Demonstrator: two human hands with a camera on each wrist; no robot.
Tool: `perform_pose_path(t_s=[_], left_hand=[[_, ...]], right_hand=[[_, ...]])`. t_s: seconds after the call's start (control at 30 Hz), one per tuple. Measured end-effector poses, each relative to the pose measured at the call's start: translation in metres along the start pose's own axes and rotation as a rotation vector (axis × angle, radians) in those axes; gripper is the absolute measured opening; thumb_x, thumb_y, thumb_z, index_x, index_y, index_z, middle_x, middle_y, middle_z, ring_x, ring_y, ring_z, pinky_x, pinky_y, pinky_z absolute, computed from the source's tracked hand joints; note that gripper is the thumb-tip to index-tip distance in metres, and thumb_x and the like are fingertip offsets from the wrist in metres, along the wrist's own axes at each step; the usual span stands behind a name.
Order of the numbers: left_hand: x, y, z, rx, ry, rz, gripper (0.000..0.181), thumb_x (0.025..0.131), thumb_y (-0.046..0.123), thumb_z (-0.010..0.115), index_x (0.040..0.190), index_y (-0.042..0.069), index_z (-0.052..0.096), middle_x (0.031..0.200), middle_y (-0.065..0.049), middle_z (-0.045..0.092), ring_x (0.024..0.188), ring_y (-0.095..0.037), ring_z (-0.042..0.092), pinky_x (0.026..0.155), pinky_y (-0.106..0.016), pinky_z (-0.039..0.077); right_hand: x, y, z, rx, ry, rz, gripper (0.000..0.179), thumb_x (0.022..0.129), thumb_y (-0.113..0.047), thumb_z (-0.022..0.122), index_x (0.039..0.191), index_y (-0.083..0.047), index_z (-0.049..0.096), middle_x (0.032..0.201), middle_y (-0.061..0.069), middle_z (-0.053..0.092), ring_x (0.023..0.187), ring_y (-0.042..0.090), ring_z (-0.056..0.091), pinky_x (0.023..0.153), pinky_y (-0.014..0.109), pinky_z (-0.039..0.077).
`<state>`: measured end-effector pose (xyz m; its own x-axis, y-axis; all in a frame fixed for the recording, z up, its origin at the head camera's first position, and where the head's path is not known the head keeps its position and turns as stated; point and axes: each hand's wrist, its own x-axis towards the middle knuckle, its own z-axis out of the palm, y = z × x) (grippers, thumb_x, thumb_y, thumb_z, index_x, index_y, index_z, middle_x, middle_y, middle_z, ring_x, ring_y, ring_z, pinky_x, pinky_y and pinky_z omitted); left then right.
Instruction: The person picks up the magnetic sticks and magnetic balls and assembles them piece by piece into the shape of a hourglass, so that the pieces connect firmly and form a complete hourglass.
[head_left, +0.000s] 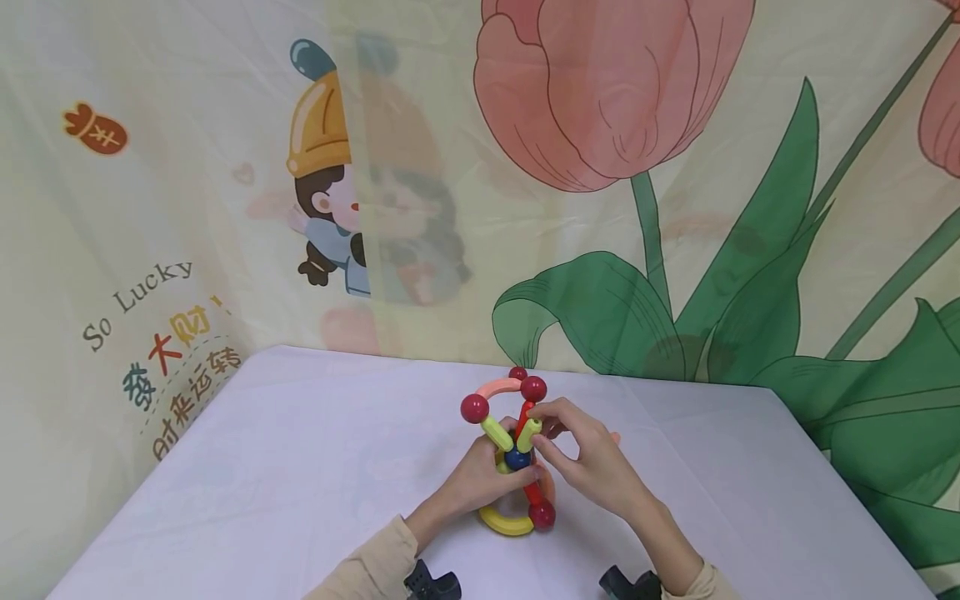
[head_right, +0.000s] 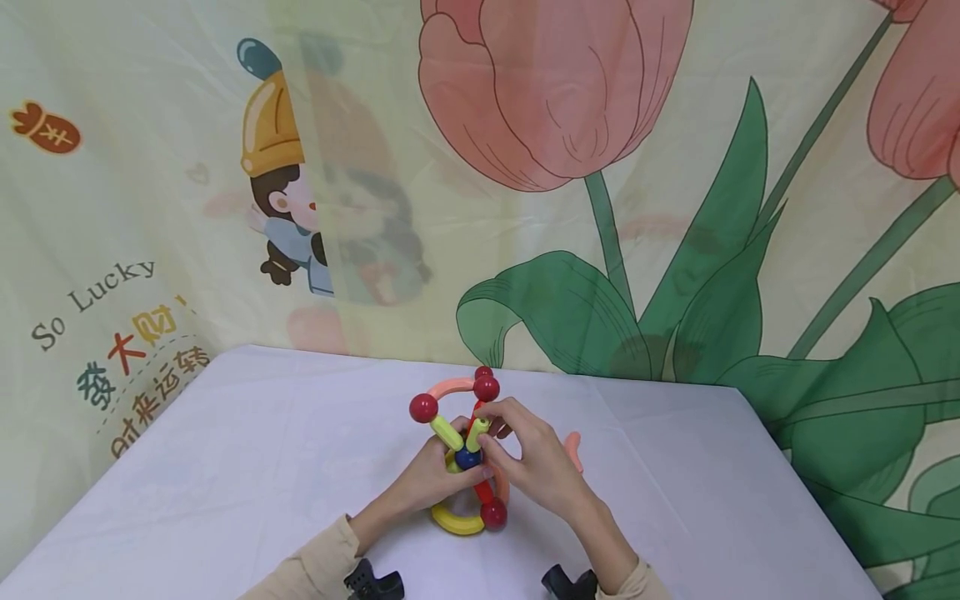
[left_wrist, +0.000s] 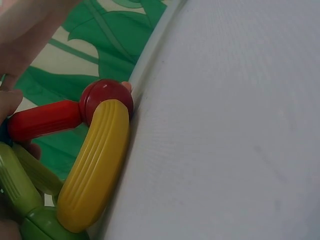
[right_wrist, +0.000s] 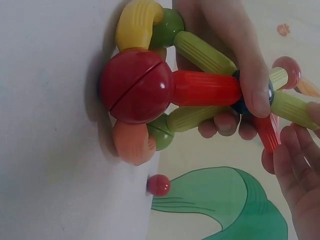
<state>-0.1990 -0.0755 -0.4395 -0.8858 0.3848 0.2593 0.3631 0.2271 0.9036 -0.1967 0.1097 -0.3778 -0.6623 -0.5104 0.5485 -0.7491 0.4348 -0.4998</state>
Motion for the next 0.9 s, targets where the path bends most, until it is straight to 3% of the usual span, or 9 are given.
perform_pose_path(t_s=[0.17,0.43,0.57,0.7,0.9], left_hand=[[0.000,-0.001,-0.001,0.014,0.007,-0.012,0.043,0.083,0.030,0.071,0.120,0.023,0.049,0.107,0.005,0.062,0.100,-0.006,0.060,0.090,-0.026,0.047],[0.000,-0.001,-0.003,0.014,0.001,-0.009,0.042,0.083,0.031,0.070,0.118,0.022,0.050,0.104,0.002,0.063,0.095,-0.006,0.061,0.088,-0.027,0.048],[0.000,0.001,-0.004,0.013,-0.018,-0.015,0.040,0.083,0.035,0.070,0.115,0.023,0.049,0.096,0.005,0.064,0.090,-0.006,0.062,0.086,-0.028,0.048],[-0.001,0.002,-0.004,0.023,-0.031,-0.017,0.036,0.084,0.037,0.069,0.111,0.022,0.049,0.092,0.007,0.064,0.088,-0.006,0.061,0.085,-0.028,0.047],[0.000,0.000,-0.005,0.043,-0.036,-0.002,0.032,0.087,0.041,0.062,0.109,0.021,0.051,0.095,0.006,0.059,0.096,-0.007,0.055,0.089,-0.032,0.044]], right_hand=[[0.001,0.001,0.001,0.022,-0.012,0.001,0.039,0.080,-0.009,0.074,0.115,-0.014,0.057,0.104,-0.010,0.061,0.088,0.001,0.058,0.076,0.023,0.054],[0.001,0.006,0.001,0.080,-0.021,0.001,0.035,0.085,-0.011,0.069,0.117,-0.015,0.056,0.106,-0.009,0.062,0.090,0.004,0.059,0.077,0.023,0.053],[0.002,0.013,-0.001,0.123,0.020,0.027,0.029,0.089,-0.011,0.063,0.118,-0.015,0.056,0.105,-0.005,0.064,0.091,0.007,0.060,0.079,0.025,0.052],[0.004,0.025,-0.003,0.216,0.091,0.126,0.021,0.094,-0.009,0.056,0.115,-0.011,0.057,0.102,0.004,0.064,0.087,0.016,0.062,0.077,0.025,0.053],[0.003,0.042,-0.001,0.248,0.126,0.396,0.022,0.097,-0.020,0.053,0.116,-0.011,0.055,0.105,0.006,0.061,0.091,0.019,0.060,0.078,0.025,0.051]])
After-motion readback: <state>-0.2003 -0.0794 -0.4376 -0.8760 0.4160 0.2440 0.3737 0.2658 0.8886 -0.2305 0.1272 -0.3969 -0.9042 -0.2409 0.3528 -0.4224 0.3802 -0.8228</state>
